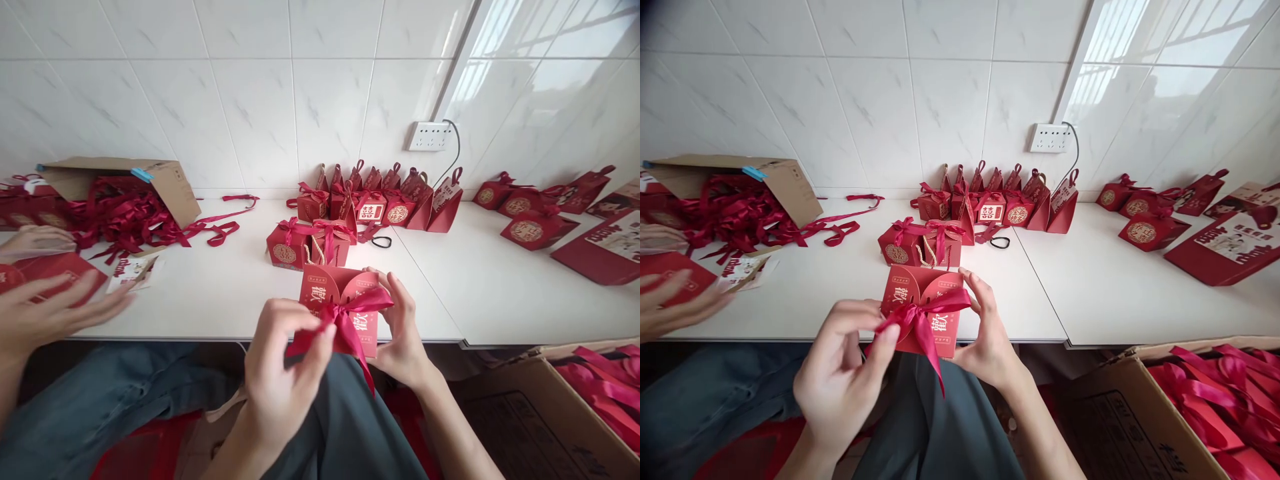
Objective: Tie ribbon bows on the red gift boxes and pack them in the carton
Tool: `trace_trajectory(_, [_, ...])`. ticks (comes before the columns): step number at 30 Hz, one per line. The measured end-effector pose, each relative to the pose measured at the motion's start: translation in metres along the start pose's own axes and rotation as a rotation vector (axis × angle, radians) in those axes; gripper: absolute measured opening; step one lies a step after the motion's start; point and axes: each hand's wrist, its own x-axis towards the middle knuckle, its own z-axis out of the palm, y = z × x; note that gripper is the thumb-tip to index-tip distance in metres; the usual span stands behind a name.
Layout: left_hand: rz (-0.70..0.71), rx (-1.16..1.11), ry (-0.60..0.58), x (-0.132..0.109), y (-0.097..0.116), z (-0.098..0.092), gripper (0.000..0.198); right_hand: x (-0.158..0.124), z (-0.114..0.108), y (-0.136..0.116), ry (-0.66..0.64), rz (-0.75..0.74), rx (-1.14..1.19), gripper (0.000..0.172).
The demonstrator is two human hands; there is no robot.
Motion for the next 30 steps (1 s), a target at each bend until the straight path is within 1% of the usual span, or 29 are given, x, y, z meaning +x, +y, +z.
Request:
trace_trajectory(2, [0.211, 0.081, -0.034, -0.002, 0.01, 0.001, 0.017, -0.001, 0.0, -0.001, 0.019, -0.023, 0.02, 0.103])
trace_trajectory(3, [0.29, 0.126, -0.054, -0.003, 0.015, 0.001, 0.017, -0.002, 0.0, -0.002, 0.032, -0.033, 0.031, 0.102])
trace_trajectory(4, [0.344, 0.169, -0.075, -0.004, 0.019, 0.002, 0.017, -0.002, 0.0, -0.003, 0.043, -0.04, 0.041, 0.101])
trace_trajectory(6, [0.388, 0.224, -0.097, -0.005, 0.027, 0.003, 0.016, -0.003, 0.0, -0.004, 0.063, -0.047, 0.054, 0.098])
trace_trajectory(10, [0.397, 0.255, -0.098, -0.005, 0.034, 0.006, 0.014, -0.006, -0.002, -0.007, 0.087, -0.019, 0.041, 0.1])
trace_trajectory(16, [0.415, 0.24, -0.117, -0.004, 0.034, 0.009, 0.016, -0.01, -0.003, -0.007, 0.089, 0.028, 0.022, 0.104])
trace_trajectory(20, [0.417, 0.24, -0.113, -0.003, 0.034, 0.009, 0.016, -0.01, -0.003, -0.006, 0.087, 0.025, 0.023, 0.1])
trace_trajectory(25, [0.426, 0.234, -0.121, -0.003, 0.036, 0.009, 0.015, -0.009, -0.005, -0.005, 0.076, -0.019, 0.077, 0.096])
trace_trajectory(28, [0.397, 0.214, -0.122, -0.004, 0.033, 0.008, 0.015, -0.009, -0.006, -0.003, 0.071, -0.018, 0.067, 0.096])
trace_trajectory(30, [0.342, 0.155, -0.103, -0.003, 0.028, 0.007, 0.015, -0.009, -0.007, -0.002, 0.075, -0.019, 0.058, 0.096])
